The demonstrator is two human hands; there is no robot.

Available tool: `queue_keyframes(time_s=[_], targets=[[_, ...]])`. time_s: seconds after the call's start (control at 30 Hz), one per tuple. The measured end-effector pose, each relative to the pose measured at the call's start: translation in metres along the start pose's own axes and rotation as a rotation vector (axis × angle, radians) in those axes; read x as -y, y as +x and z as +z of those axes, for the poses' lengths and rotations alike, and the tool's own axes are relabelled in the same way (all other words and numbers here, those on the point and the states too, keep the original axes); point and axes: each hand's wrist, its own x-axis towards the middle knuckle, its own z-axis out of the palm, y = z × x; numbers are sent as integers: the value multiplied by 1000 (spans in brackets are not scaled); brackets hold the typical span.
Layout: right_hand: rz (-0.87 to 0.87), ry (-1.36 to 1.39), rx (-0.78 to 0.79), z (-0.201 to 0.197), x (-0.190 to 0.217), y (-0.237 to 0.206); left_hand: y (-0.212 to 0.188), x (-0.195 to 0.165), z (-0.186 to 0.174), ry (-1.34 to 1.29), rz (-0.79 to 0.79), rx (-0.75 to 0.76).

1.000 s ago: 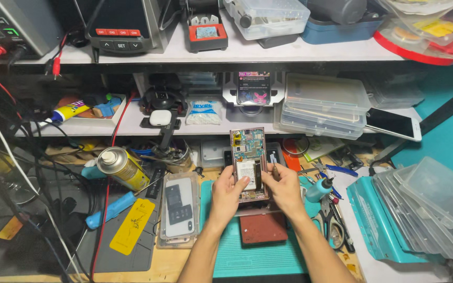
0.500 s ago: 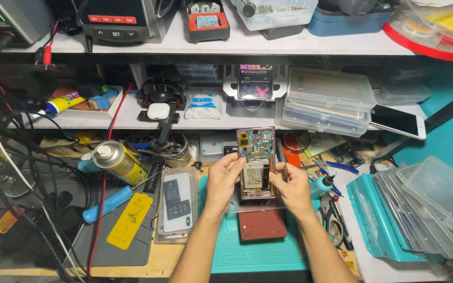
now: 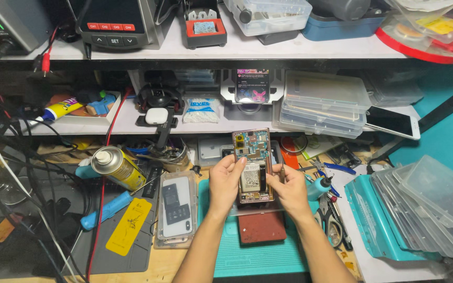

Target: The person repairs a disassembled smartphone at a workbench. They hold the phone chassis, use tweezers to lift and reposition internal components, peel a black film from the battery area, and work on the exposed motherboard with a small tool.

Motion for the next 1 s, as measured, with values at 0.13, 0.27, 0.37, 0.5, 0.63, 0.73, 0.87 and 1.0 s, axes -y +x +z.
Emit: queue_keyframes(time_s=[0.13,0.27,0.37,0.5,0.63,0.73,0.87,1.0], targets=[[16,28,13,5,2,-11,-9,1,0,43,44,-23],[20,20,18,6,9,-26,-23,2,0,-10,43,-31],[34,1,7,9,15,-38,-37,2,-1,-29,44,-37],[17,16,17,15,19,-58,-58,0,-1,-66,47,-44],[58,17,-16,24,14,-88,-90,1,1,-115,33,-115],[92,62,-29,27,6,-113,-120,3,1,-136,36,-133],[146,182,-33,22,-5,-152,-159,9,2,-127,29,-102],[155,225,-28,12,-8,-193,-200,11,9,-130,13,-69]])
